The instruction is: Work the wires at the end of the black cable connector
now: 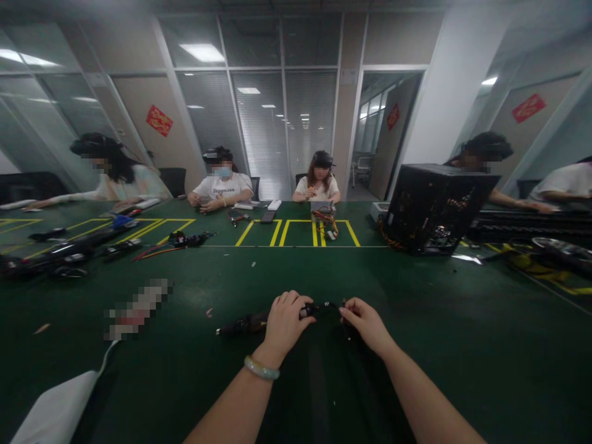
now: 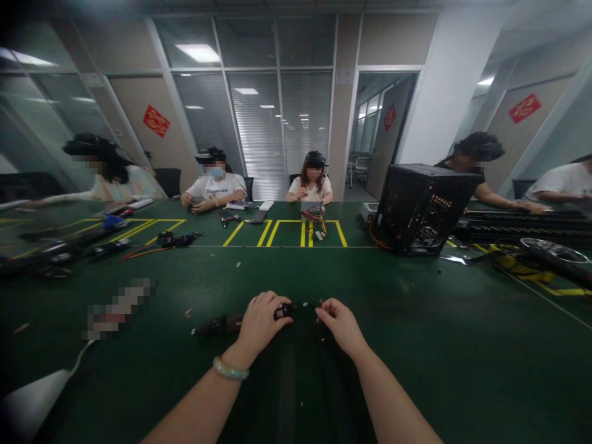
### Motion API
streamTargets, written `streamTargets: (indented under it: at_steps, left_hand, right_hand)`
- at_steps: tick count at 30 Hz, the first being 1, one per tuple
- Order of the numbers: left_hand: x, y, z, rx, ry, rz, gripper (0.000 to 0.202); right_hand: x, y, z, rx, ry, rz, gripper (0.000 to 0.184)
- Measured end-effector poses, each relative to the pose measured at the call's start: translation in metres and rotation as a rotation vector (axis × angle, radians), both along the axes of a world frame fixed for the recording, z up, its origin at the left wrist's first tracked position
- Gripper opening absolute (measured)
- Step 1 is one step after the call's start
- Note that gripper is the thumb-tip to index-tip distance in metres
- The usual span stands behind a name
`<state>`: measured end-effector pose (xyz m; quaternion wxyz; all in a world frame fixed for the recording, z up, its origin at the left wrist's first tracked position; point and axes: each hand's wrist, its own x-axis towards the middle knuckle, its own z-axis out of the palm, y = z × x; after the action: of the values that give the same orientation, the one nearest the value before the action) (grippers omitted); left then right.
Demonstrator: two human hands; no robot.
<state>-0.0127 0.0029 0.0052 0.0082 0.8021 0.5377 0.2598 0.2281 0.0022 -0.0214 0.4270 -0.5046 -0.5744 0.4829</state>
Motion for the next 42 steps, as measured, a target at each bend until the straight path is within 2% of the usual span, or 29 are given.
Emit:
streamTargets:
  at_steps: [3, 6, 11, 15, 19, 27, 33, 42]
  left_hand:
    - [-0.001, -0.004, 0.002, -0.004, -0.018, -0.041, 0.035]
    - [0.002, -0.012, 0.003, 0.005, -0.051, -0.075, 0.025]
    - [0.015, -0.026, 0.003, -0.066, 0.005, -0.116, 0.008]
    - [0.020, -0.032, 0.005, -0.155, 0.075, -0.142, 0.012]
    - [0.019, -0.030, 0.006, -0.161, 0.107, -0.147, 0.015]
    - [0.018, -0.016, 0.004, -0.140, 0.139, -0.217, 0.009]
    - [0.018, -0.015, 0.002, -0.117, 0.086, -0.236, 0.010]
    - [0.018, -0.022, 0.006, -0.156, 0.060, -0.224, 0.013]
  right_hand:
    - [-0.006, -0.004, 0.000, 0.072, -0.185, 0.013, 0.027]
    - [-0.008, -0.010, 0.006, 0.091, -0.261, 0.040, 0.023]
    - [-0.018, -0.024, 0.020, 0.117, -0.411, 0.211, 0.014]
    - [-0.029, -0.033, 0.028, 0.147, -0.584, 0.313, 0.010]
    - [-0.032, -0.034, 0.030, 0.111, -0.610, 0.281, 0.011]
    - [-0.034, -0.031, 0.016, -0.019, -0.559, 0.250, 0.012]
    - [-0.029, -0.027, 0.023, 0.119, -0.687, 0.159, 0.012]
    - [-0.023, -0.019, 0.022, 0.147, -0.677, 0.137, 0.015]
